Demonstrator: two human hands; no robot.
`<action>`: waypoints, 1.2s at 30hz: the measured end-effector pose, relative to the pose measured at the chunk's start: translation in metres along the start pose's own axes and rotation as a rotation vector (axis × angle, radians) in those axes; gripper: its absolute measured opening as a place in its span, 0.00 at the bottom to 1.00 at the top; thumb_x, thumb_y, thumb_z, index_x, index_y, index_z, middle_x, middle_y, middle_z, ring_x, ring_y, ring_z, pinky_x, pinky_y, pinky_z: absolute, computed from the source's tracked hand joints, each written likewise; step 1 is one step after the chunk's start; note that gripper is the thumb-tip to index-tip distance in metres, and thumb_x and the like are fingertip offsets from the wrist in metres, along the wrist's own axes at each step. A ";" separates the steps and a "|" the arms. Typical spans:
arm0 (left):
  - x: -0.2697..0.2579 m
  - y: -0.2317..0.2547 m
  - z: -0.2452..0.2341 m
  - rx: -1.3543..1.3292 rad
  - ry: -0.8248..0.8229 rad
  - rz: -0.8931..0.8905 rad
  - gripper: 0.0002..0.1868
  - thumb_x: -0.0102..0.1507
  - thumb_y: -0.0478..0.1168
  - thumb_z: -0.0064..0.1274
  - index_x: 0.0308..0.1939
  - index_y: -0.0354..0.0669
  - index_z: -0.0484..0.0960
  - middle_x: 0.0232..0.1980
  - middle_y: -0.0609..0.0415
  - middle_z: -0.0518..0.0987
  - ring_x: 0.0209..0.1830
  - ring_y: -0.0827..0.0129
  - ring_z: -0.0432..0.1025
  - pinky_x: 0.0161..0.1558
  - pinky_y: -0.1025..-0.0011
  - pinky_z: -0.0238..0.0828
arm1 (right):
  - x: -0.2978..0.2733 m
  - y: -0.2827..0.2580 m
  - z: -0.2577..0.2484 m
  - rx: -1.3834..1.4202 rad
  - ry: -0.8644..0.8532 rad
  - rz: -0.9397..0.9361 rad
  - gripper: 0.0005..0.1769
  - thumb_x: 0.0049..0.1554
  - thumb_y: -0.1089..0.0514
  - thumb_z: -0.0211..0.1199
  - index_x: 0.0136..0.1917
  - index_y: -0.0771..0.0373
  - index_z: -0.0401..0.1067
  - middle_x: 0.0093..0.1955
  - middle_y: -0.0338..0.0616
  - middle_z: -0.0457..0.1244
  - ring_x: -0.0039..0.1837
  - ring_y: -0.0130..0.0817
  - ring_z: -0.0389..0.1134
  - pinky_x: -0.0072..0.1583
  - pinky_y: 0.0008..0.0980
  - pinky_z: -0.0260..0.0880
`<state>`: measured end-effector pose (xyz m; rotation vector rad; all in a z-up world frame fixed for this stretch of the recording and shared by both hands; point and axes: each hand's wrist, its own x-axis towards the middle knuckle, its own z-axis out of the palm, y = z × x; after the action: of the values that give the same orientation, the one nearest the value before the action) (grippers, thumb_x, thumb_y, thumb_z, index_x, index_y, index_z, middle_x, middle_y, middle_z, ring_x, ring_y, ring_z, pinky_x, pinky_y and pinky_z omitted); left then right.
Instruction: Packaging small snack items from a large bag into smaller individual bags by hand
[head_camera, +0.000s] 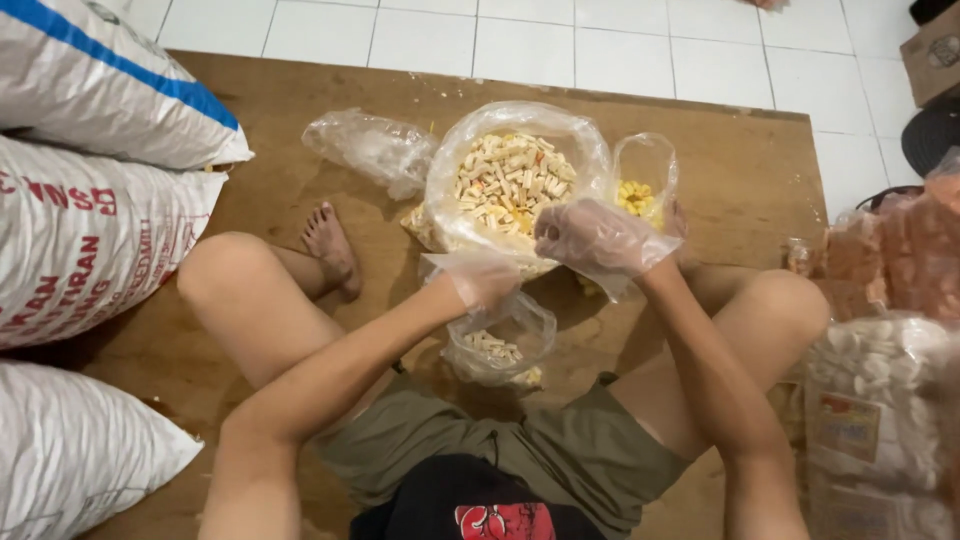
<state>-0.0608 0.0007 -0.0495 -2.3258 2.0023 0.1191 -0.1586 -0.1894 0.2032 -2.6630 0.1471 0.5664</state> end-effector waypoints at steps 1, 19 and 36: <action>0.001 0.004 -0.002 0.004 0.023 -0.020 0.14 0.52 0.61 0.54 0.28 0.62 0.75 0.33 0.71 0.78 0.41 0.66 0.78 0.47 0.63 0.74 | -0.009 -0.006 -0.005 -0.032 -0.032 -0.021 0.18 0.58 0.44 0.59 0.57 0.50 0.76 0.53 0.49 0.72 0.59 0.56 0.72 0.57 0.55 0.73; 0.036 -0.069 -0.076 0.124 0.400 -0.242 0.08 0.66 0.44 0.47 0.32 0.57 0.79 0.33 0.65 0.80 0.41 0.69 0.78 0.41 0.70 0.74 | -0.019 -0.047 0.009 -0.151 -0.291 -0.139 0.19 0.56 0.43 0.57 0.48 0.57 0.80 0.44 0.55 0.72 0.52 0.53 0.75 0.53 0.55 0.73; 0.099 -0.093 0.060 0.058 0.199 -0.354 0.11 0.62 0.41 0.49 0.31 0.49 0.87 0.33 0.51 0.84 0.40 0.58 0.82 0.39 0.56 0.79 | 0.173 0.111 0.134 0.022 0.145 -0.122 0.15 0.61 0.50 0.57 0.46 0.59 0.81 0.42 0.47 0.72 0.55 0.43 0.75 0.55 0.28 0.73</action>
<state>0.0456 -0.0770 -0.1192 -2.6983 1.6022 -0.1938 -0.0708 -0.2375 -0.0207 -2.6691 0.0317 0.3312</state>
